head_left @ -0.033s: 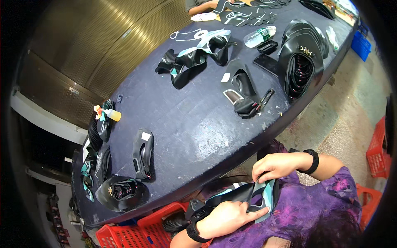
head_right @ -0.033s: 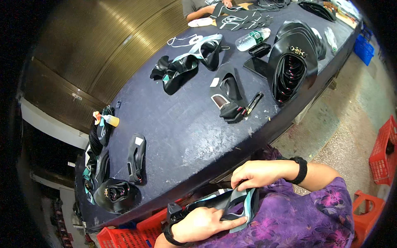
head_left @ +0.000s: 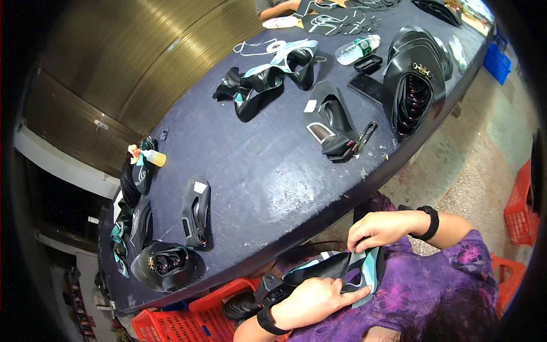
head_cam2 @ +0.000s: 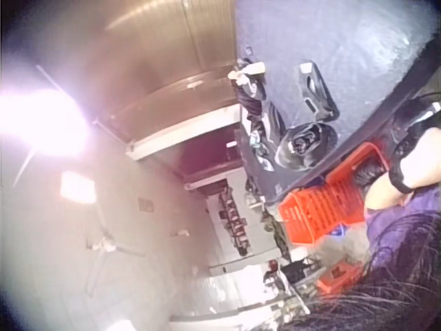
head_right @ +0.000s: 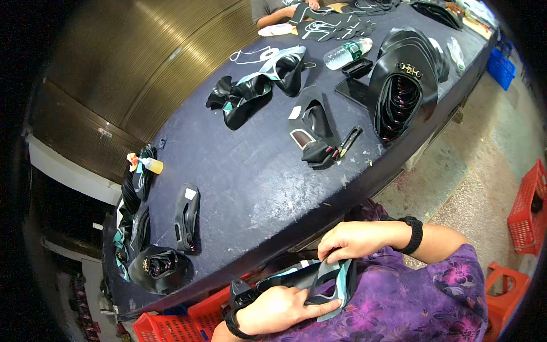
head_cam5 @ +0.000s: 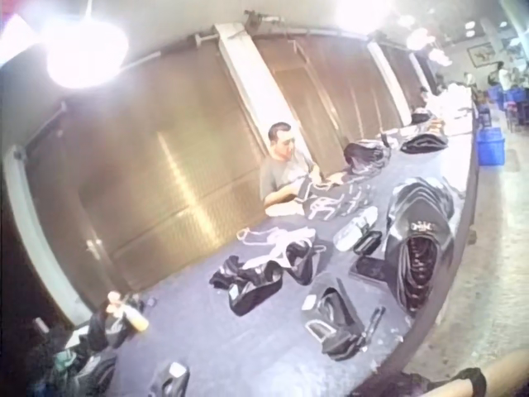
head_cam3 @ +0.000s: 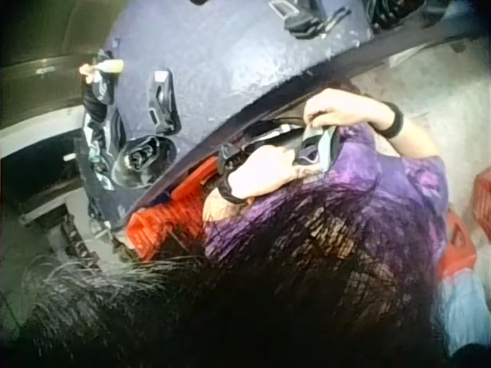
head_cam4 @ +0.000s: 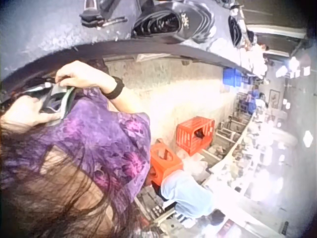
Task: Assembling the inner lining and heel components into shoe uppers at a manufacturing station.
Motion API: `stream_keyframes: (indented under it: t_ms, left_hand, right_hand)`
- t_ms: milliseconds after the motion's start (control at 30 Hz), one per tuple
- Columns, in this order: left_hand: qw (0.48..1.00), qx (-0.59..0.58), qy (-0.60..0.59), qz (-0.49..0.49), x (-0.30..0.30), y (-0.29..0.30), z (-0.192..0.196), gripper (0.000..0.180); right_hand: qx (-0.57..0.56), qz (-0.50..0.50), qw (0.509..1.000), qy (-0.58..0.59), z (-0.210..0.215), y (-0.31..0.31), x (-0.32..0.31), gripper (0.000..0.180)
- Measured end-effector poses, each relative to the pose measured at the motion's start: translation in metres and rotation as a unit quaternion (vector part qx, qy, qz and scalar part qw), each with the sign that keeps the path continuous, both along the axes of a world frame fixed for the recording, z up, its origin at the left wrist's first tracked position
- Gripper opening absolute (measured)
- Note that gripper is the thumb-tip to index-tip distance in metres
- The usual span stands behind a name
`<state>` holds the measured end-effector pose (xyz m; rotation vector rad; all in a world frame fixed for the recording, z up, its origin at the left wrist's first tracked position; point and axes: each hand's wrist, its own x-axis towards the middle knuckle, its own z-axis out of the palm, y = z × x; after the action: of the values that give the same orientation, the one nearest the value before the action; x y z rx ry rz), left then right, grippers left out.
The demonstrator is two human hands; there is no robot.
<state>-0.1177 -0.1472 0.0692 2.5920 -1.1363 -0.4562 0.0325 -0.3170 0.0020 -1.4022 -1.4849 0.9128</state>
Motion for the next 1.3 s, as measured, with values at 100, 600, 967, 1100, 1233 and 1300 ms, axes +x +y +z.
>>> stream_keyframes:
  t_ms: [100,600,967,1100,1233,1300]
  left_hand:
    - [1.0,0.008,0.009,-0.029,0.003,-0.006,0.004,0.052]
    - [0.998,0.013,0.064,-0.022,0.005,-0.004,0.005,0.056]
    - [0.937,-0.272,-0.102,0.196,0.023,0.051,0.008,0.06]
    - [0.907,-0.301,-0.055,0.29,0.03,0.058,0.01,0.035]
    - [0.875,-0.332,-0.037,0.35,0.029,0.07,-0.012,0.022]
    - [0.834,-0.39,-0.005,0.39,0.024,0.072,-0.024,0.02]
  right_hand:
    - [-0.035,0.005,0.999,0.025,-0.004,-0.002,-0.002,0.016]
    - [0.069,-0.072,0.995,0.024,-0.009,0.001,0.003,0.026]
    - [0.208,-0.131,0.833,0.496,-0.044,0.004,0.023,0.065]
    - [0.15,-0.164,0.857,0.465,-0.055,0.011,0.018,0.055]
    - [0.126,-0.084,0.806,0.572,-0.057,0.017,0.019,0.061]
    - [0.115,-0.056,0.792,0.596,-0.066,0.012,0.019,0.064]
